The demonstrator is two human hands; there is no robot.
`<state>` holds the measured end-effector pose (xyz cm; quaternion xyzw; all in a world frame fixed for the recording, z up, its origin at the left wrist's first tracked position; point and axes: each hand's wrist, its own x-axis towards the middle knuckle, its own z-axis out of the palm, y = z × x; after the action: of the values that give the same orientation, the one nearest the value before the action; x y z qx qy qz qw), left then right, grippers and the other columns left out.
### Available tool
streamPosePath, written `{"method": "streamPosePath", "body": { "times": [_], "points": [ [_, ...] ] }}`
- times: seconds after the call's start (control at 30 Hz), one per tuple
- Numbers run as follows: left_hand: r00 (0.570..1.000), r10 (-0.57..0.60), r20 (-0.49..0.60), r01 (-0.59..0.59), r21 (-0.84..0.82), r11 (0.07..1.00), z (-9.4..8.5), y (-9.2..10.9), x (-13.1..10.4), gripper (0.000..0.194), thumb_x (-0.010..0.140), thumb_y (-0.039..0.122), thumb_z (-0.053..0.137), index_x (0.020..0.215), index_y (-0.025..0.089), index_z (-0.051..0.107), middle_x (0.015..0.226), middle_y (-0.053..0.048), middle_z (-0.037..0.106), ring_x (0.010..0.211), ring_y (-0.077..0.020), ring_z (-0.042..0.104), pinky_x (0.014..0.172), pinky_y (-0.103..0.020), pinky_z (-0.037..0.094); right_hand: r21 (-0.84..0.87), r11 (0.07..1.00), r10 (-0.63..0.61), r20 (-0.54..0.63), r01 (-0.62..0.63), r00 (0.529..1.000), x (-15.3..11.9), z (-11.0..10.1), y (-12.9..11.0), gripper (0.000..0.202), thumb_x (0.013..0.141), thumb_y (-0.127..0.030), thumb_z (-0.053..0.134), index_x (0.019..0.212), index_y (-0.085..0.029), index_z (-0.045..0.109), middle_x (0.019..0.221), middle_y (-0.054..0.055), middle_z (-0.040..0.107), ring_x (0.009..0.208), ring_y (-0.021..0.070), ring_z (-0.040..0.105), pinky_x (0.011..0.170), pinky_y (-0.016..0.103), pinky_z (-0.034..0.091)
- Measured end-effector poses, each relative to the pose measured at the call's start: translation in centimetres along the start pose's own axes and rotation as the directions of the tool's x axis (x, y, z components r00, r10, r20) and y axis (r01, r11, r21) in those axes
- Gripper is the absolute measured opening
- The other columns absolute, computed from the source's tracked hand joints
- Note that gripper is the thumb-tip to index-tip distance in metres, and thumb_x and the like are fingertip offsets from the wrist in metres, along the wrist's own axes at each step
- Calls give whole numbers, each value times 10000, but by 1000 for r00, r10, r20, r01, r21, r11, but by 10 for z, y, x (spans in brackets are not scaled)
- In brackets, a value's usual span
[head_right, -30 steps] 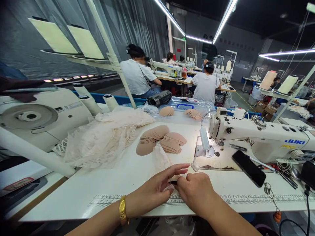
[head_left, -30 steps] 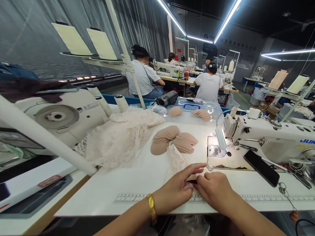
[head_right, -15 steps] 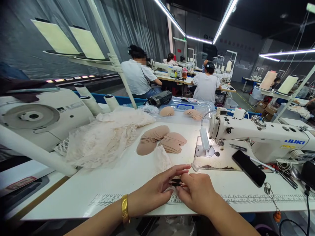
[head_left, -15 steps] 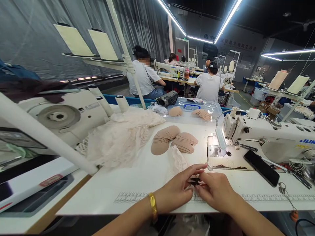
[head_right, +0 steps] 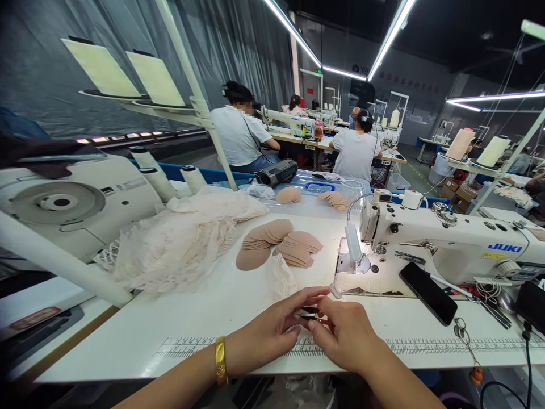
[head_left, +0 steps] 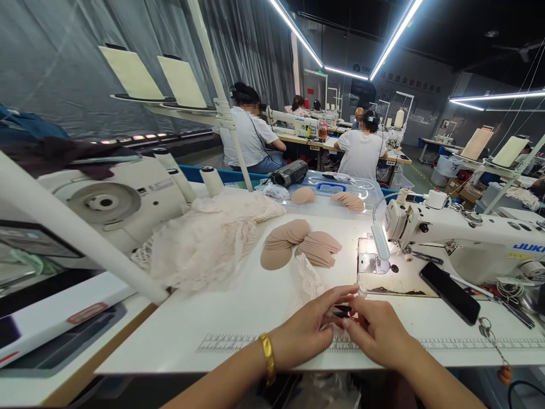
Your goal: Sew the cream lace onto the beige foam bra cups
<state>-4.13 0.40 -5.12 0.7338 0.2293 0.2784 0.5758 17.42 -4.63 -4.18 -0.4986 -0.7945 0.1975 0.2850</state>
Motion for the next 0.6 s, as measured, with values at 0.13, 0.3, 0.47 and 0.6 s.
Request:
{"method": "streamPosePath", "body": {
  "times": [0.13,0.3,0.47,0.6],
  "points": [
    [999,30,-38,-25,109,994,-5,12,-5,892,802,12,524,1611,380,452,1656,-60,499,1479,-316,537,994,-405,649,-170,982,52,-152,-78,987,-13,-20,24,196,1039,-368,506,894,-240,525,659,-43,580,569,162,537,575,248,327],
    [987,18,-163,5,140,990,-37,43,-11,766,824,83,569,1539,359,549,1559,-102,614,1322,-326,678,752,-302,654,-506,856,-40,-271,-107,962,-33,-34,73,201,1081,-334,488,945,-229,593,815,25,661,726,233,653,661,303,418],
    [933,47,-356,18,178,984,-78,86,-7,687,770,185,673,1449,290,641,1511,-134,657,1328,-364,671,617,-219,591,-596,790,-91,-343,-142,935,-40,-24,90,336,1146,-359,357,1065,-210,648,868,59,631,781,255,639,697,349,461],
    [899,43,-435,102,306,947,-97,110,-7,541,767,234,647,1298,250,748,1265,-98,797,1214,-321,725,763,-269,619,-620,776,-175,-393,-119,903,-39,-17,90,365,1152,-391,358,1237,-195,654,1010,116,649,891,290,627,767,409,494]
  ]
}}
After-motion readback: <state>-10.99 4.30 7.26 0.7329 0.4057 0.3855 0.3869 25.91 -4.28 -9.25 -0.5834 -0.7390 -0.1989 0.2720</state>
